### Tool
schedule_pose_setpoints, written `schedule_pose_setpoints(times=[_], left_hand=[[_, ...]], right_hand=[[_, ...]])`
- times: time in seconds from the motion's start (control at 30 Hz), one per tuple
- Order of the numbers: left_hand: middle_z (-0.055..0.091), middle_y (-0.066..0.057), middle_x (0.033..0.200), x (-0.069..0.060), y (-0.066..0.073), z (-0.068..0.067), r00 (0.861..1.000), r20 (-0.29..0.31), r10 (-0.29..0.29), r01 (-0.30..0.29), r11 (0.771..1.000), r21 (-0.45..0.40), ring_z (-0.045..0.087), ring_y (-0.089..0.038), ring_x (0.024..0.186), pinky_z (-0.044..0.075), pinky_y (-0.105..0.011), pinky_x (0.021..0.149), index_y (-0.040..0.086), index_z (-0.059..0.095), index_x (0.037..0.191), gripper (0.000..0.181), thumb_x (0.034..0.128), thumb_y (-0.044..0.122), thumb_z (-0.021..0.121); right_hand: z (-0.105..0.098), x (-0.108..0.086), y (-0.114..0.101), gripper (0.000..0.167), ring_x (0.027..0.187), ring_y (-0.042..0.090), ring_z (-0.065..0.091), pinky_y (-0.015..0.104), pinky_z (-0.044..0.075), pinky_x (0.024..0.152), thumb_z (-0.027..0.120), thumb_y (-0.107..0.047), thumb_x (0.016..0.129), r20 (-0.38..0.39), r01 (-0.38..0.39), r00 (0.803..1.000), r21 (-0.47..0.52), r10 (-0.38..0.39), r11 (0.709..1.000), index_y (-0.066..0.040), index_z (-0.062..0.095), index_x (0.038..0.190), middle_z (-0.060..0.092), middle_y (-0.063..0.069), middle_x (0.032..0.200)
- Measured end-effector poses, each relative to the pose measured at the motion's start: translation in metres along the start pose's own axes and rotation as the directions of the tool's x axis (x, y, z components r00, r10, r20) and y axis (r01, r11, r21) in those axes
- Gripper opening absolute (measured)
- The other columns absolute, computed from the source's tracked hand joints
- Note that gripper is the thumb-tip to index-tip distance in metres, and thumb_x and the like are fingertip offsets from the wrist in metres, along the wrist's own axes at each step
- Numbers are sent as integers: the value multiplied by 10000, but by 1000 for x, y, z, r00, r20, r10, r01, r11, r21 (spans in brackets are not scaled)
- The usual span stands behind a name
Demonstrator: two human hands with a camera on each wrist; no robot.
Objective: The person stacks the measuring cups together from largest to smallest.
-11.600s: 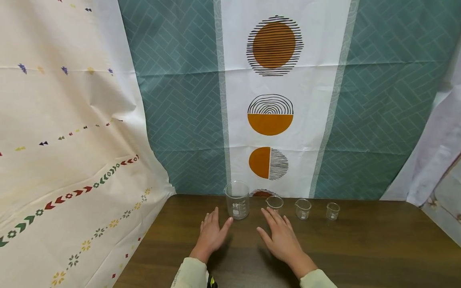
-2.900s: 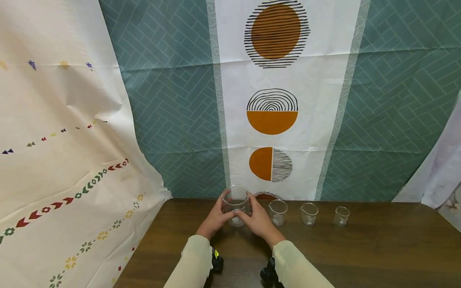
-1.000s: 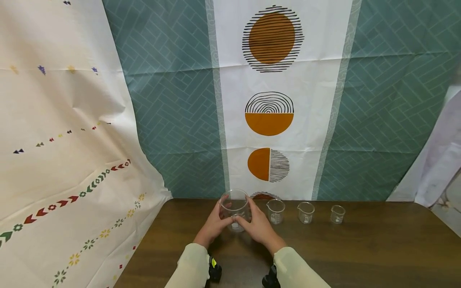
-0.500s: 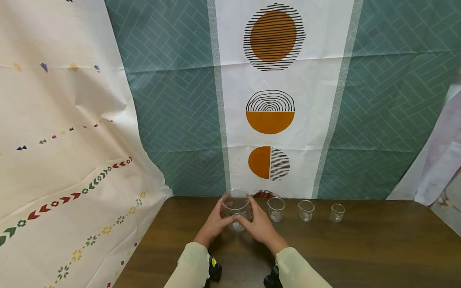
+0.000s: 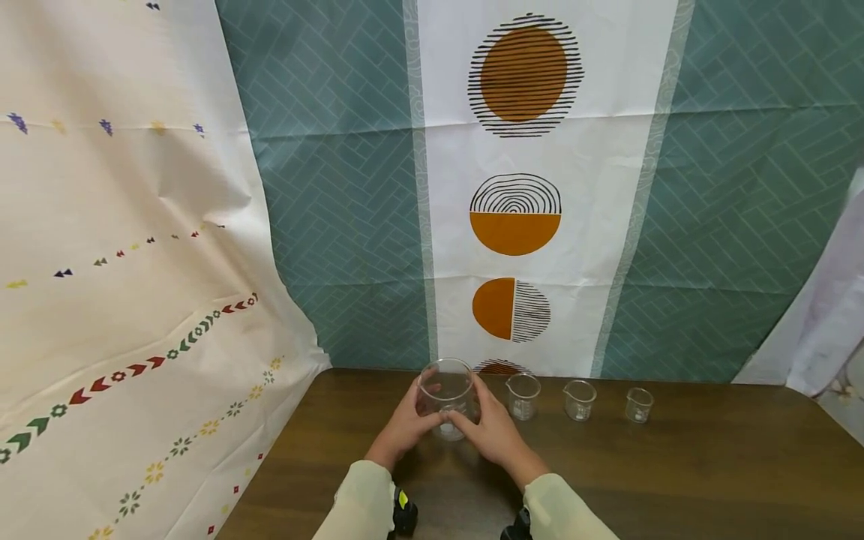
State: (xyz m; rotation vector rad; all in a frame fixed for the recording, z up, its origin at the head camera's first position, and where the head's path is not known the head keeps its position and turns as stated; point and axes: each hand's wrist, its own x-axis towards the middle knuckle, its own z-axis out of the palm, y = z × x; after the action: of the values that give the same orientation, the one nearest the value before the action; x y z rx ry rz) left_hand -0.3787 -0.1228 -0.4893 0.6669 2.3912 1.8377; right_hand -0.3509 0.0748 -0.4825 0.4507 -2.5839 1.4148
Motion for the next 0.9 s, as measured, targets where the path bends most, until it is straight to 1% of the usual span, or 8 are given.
schedule_pose_setpoints(times=[0.17, 0.27, 0.37, 0.43, 0.5, 0.7, 0.77, 0.9], left_hand=[[409, -189, 1495, -1, 4, 1, 1000, -14, -7, 7, 1000, -1, 421, -389, 1363, 350, -565, 1088, 247, 246, 1515, 810, 867, 235, 731], [394, -219, 1498, -5, 14, 2, 1000, 6, -8, 8, 1000, -11, 402, -416, 1368, 345, -575, 1086, 208, 236, 1522, 815, 871, 218, 726], [381, -251, 1496, -12, 24, 2, 1000, 24, -13, 14, 1000, -22, 388, -440, 1368, 345, -581, 1082, 150, 221, 1526, 826, 871, 193, 722], [391, -254, 1489, -16, 28, 2, 1000, 23, -16, 16, 1000, -21, 394, -441, 1363, 356, -577, 1075, 128, 226, 1523, 826, 868, 190, 725], [394, -248, 1489, -17, 27, 2, 1000, 21, -20, 20, 1000, -18, 394, -436, 1365, 356, -576, 1076, 129, 226, 1522, 828, 865, 184, 728], [399, -206, 1499, -16, 13, 5, 1000, 14, -24, 24, 1000, 5, 395, -404, 1376, 361, -556, 1081, 201, 226, 1519, 812, 876, 223, 720], [415, -181, 1492, -16, 11, 6, 999, 12, -30, 30, 999, 13, 408, -383, 1373, 376, -538, 1078, 229, 235, 1512, 809, 870, 252, 727], [435, -158, 1477, -14, 9, 7, 1000, 11, -28, 28, 999, 17, 425, -369, 1363, 393, -521, 1070, 245, 244, 1506, 810, 863, 290, 733]], right_hand=[[-2, -1, 1, 880, 1320, 344, 481, 493, 510, 935, 650, -538, 866, -2, 20, 1000, -4, -20, 1000, -194, 205, 1542, 368, 98, 1540], [-2, -4, 1, 873, 1305, 355, 491, 502, 515, 920, 653, -527, 869, -10, 34, 999, -7, -34, 999, -185, 212, 1540, 377, 115, 1531], [-2, -7, 1, 882, 1310, 326, 493, 491, 510, 936, 661, -540, 857, -1, 9, 1000, -5, -9, 1000, -206, 213, 1540, 379, 84, 1534], [-1, -9, 0, 879, 1316, 329, 485, 492, 507, 942, 656, -539, 861, 10, 0, 1000, 2, 0, 1000, -195, 214, 1539, 375, 85, 1536], [-1, -12, -1, 872, 1324, 323, 478, 489, 501, 953, 658, -530, 863, 18, -16, 1000, 13, 16, 1000, -193, 220, 1537, 371, 73, 1539], [-2, -15, -3, 840, 1317, 340, 483, 487, 507, 941, 667, -479, 877, 5, -8, 1000, 16, 7, 1000, -171, 237, 1530, 374, 82, 1537], [-3, -16, -3, 841, 1316, 340, 486, 486, 506, 942, 669, -486, 872, -2, -5, 1000, 10, 5, 1000, -181, 241, 1529, 375, 72, 1538], [-5, -18, -3, 844, 1305, 335, 497, 486, 509, 939, 669, -512, 862, -19, 3, 1000, 3, -3, 1000, -197, 253, 1526, 387, 65, 1529]])
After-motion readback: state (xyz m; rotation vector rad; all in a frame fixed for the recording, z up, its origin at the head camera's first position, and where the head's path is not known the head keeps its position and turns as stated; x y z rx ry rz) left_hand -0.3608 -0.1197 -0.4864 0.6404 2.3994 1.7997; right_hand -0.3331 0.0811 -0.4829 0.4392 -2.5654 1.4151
